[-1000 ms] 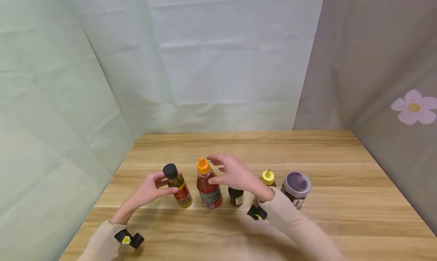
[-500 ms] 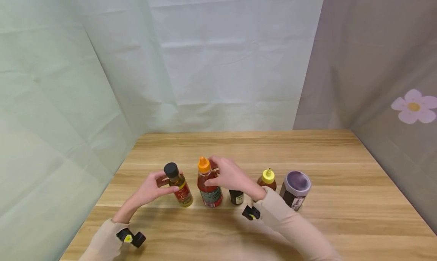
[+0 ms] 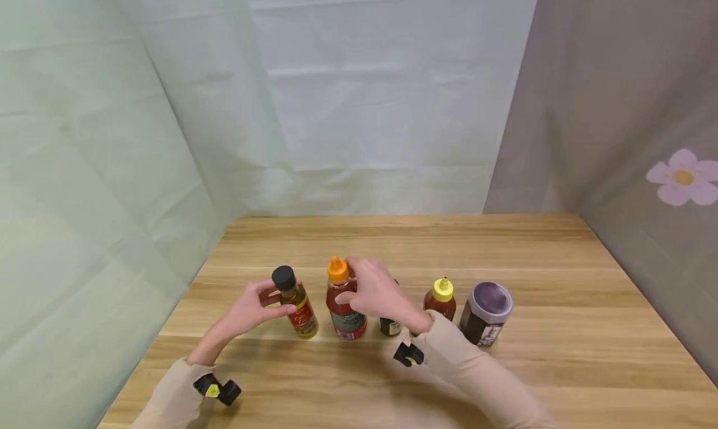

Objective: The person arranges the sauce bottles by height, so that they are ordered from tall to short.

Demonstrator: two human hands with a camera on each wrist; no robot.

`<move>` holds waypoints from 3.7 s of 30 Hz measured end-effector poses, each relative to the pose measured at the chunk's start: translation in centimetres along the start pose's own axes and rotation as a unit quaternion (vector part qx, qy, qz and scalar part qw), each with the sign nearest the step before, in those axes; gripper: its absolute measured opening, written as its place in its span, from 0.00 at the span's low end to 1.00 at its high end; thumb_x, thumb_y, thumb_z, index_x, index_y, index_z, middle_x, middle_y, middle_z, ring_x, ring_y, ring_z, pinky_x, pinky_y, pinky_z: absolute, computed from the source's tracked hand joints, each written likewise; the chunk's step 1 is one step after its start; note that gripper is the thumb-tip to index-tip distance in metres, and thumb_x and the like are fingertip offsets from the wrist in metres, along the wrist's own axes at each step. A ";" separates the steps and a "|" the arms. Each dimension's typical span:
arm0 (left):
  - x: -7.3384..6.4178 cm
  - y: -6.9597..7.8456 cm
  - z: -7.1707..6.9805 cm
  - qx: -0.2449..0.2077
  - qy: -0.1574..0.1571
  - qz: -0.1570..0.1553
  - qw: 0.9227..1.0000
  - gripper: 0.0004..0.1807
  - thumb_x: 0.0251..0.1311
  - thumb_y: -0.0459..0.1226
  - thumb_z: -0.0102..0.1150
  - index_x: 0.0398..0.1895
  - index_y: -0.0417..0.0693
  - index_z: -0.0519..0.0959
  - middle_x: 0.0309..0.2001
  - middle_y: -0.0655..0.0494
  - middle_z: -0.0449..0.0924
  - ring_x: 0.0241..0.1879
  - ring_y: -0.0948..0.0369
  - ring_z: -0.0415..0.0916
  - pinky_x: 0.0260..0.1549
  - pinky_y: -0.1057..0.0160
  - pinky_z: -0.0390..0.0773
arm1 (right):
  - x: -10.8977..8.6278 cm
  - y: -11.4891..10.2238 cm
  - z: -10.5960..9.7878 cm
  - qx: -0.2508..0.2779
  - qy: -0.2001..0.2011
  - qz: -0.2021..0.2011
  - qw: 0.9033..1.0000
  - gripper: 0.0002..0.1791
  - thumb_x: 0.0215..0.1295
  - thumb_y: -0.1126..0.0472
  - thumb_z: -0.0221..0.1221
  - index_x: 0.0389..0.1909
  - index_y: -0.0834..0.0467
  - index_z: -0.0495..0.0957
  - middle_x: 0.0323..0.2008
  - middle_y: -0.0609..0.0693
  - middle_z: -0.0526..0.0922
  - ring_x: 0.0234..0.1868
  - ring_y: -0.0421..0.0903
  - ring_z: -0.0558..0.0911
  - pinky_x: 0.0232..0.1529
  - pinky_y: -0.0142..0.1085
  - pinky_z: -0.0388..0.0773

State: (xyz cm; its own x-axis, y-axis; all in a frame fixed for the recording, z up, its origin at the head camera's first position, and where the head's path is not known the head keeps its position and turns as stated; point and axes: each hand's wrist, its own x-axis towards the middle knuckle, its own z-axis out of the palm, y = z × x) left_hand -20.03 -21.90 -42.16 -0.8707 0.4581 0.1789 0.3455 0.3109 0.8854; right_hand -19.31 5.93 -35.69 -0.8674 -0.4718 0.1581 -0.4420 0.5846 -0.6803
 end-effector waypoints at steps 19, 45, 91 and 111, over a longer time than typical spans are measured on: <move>0.2 -0.2 0.5 -0.004 0.009 0.004 1.000 0.27 0.56 0.35 0.68 0.59 0.38 0.75 0.57 0.42 0.77 0.53 0.75 0.74 0.59 0.55 0.77 | 0.1 0.1 0.1 -0.007 0.038 0.013 0.999 0.20 0.55 0.65 0.69 0.49 0.60 0.76 0.43 0.53 0.85 0.44 0.52 0.85 0.43 0.43 0.85; 0.7 -0.6 0.8 -0.007 0.017 -0.007 1.000 0.28 0.55 0.36 0.69 0.60 0.37 0.74 0.57 0.41 0.78 0.54 0.73 0.75 0.59 0.54 0.77 | 5.5 -2.2 -2.0 -0.046 0.053 0.041 0.997 0.17 0.56 0.58 0.69 0.45 0.58 0.78 0.36 0.51 0.84 0.32 0.46 0.78 0.31 0.35 0.75; 0.5 0.0 1.9 -0.028 0.014 -0.015 0.999 0.29 0.56 0.36 0.68 0.62 0.38 0.73 0.58 0.40 0.77 0.58 0.55 0.76 0.59 0.57 0.76 | 14.8 -0.8 2.0 -0.020 0.114 0.109 0.987 0.21 0.53 0.62 0.71 0.47 0.66 0.78 0.43 0.58 0.85 0.44 0.55 0.83 0.46 0.45 0.83; 1.1 -0.3 1.5 -0.027 0.013 -0.017 0.999 0.30 0.57 0.37 0.68 0.63 0.37 0.72 0.59 0.40 0.76 0.59 0.47 0.74 0.60 0.56 0.76 | 15.1 -0.7 0.7 -0.004 0.027 0.129 0.991 0.28 0.61 0.60 0.65 0.59 0.67 0.70 0.53 0.61 0.80 0.51 0.56 0.80 0.50 0.45 0.81</move>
State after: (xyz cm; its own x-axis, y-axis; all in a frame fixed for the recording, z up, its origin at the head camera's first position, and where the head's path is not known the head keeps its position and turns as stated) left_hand -20.54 -20.26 -42.83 -0.8905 0.4266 0.1584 0.2968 0.2808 0.9127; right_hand -31.89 -2.11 -33.33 -0.9626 -0.2702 0.0182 -0.2059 0.6869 -0.6969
